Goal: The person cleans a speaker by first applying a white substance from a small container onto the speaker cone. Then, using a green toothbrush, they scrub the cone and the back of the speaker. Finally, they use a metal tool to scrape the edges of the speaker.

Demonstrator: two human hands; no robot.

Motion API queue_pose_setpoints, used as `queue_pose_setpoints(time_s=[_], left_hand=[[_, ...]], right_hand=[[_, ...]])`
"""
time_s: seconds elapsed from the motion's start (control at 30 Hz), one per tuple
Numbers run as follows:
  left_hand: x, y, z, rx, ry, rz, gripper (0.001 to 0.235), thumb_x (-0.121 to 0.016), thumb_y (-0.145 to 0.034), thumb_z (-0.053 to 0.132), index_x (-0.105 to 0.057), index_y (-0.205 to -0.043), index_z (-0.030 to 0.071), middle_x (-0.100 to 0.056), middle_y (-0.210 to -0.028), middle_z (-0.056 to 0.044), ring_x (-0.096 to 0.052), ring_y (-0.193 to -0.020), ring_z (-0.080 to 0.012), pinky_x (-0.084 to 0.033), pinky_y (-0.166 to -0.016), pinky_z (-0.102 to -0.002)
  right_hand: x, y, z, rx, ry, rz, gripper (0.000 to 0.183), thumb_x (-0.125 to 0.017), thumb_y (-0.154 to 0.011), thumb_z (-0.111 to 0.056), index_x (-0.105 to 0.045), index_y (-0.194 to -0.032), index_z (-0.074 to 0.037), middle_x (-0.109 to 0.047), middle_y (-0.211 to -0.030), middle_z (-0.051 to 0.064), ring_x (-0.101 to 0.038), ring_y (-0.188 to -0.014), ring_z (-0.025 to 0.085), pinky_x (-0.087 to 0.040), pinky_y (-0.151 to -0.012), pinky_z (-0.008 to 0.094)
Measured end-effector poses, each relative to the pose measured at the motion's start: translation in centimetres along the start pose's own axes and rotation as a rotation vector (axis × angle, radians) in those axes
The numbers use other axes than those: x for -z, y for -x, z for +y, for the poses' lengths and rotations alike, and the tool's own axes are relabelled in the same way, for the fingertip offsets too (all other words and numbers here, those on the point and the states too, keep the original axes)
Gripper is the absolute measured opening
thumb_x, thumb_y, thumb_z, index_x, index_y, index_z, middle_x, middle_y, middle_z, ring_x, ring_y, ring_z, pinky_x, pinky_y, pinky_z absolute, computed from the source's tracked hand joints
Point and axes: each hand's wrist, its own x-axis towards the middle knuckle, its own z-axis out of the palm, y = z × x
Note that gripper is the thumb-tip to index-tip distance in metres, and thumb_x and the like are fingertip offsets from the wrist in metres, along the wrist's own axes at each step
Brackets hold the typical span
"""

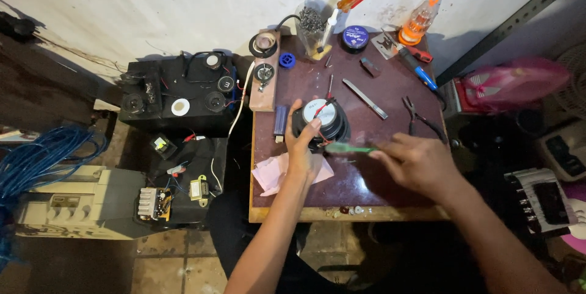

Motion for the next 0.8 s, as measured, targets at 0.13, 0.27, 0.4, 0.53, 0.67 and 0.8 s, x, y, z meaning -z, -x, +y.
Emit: queue_pose_setpoints(time_s=[0.13, 0.27, 0.4, 0.53, 0.67, 0.8], left_hand=[[1.3, -0.6, -0.6, 0.005, -0.062, -0.015, 0.079, -0.086, -0.074, 0.011, -0.049, -0.143, 0.001, -0.065, -0.126, -0.02, -0.066, -0.111, -0.0253, -0.058, -0.093, -0.04], [0.2, -0.4, 0.7, 0.012, -0.029, -0.006, 0.078, -0.085, -0.074, 0.01, -0.047, -0.142, 0.0, -0.064, -0.129, -0.023, -0.066, -0.111, -0.0276, -0.058, -0.093, -0.041], [-1.1, -0.2, 2.4, 0.177, -0.151, 0.082, 0.074, -0.077, -0.07, 0.01, -0.053, -0.14, 0.011, -0.067, -0.123, -0.019, -0.066, -0.105, -0.0289, -0.056, -0.093, -0.041], [0.3, 0.1, 0.3, 0.006, -0.048, -0.021, 0.081, -0.086, -0.075, 0.014, -0.045, -0.144, 0.001, -0.063, -0.132, -0.024, -0.065, -0.115, -0.0275, -0.057, -0.095, -0.042], [-0.2, 0.4, 0.9, 0.006, -0.038, -0.045, 0.08, -0.083, -0.076, 0.009, -0.045, -0.145, 0.001, -0.062, -0.133, -0.024, -0.064, -0.116, -0.0288, -0.058, -0.095, -0.042], [0.2, -0.2, 0.8, -0.019, -0.011, -0.08, 0.077, -0.08, -0.078, 0.007, -0.043, -0.145, 0.001, -0.061, -0.134, -0.025, -0.065, -0.116, -0.0293, -0.058, -0.095, -0.042]], right_hand=[[-1.9, -0.1, -0.8, 0.03, -0.038, 0.011, 0.02, -0.071, -0.092, -0.038, -0.079, -0.09, -0.019, -0.068, -0.071, 0.004, -0.071, -0.065, 0.031, -0.054, -0.053, 0.039], [0.3, 0.9, 2.5, 0.004, -0.032, 0.057, 0.014, -0.079, -0.086, -0.033, -0.082, -0.088, -0.019, -0.072, -0.074, 0.011, -0.073, -0.071, 0.035, -0.055, -0.057, 0.041], [2.3, 2.1, 3.6, -0.03, 0.245, -0.004, 0.021, -0.074, -0.092, -0.04, -0.08, -0.105, -0.025, -0.071, -0.084, -0.001, -0.07, -0.073, 0.023, -0.052, -0.058, 0.038], [1.6, 0.7, -0.5, 0.013, -0.026, 0.055, 0.012, -0.078, -0.086, -0.034, -0.081, -0.083, -0.023, -0.069, -0.068, 0.005, -0.071, -0.063, 0.031, -0.054, -0.052, 0.039], [-1.2, 0.1, -2.1, 0.046, 0.02, 0.095, 0.012, -0.073, -0.091, -0.036, -0.079, -0.089, -0.026, -0.065, -0.069, 0.0, -0.07, -0.065, 0.027, -0.053, -0.053, 0.037], [-1.4, 2.7, 1.3, -0.106, -0.02, 0.035, 0.015, -0.075, -0.089, -0.039, -0.081, -0.091, -0.025, -0.068, -0.073, 0.003, -0.072, -0.072, 0.028, -0.055, -0.058, 0.037]])
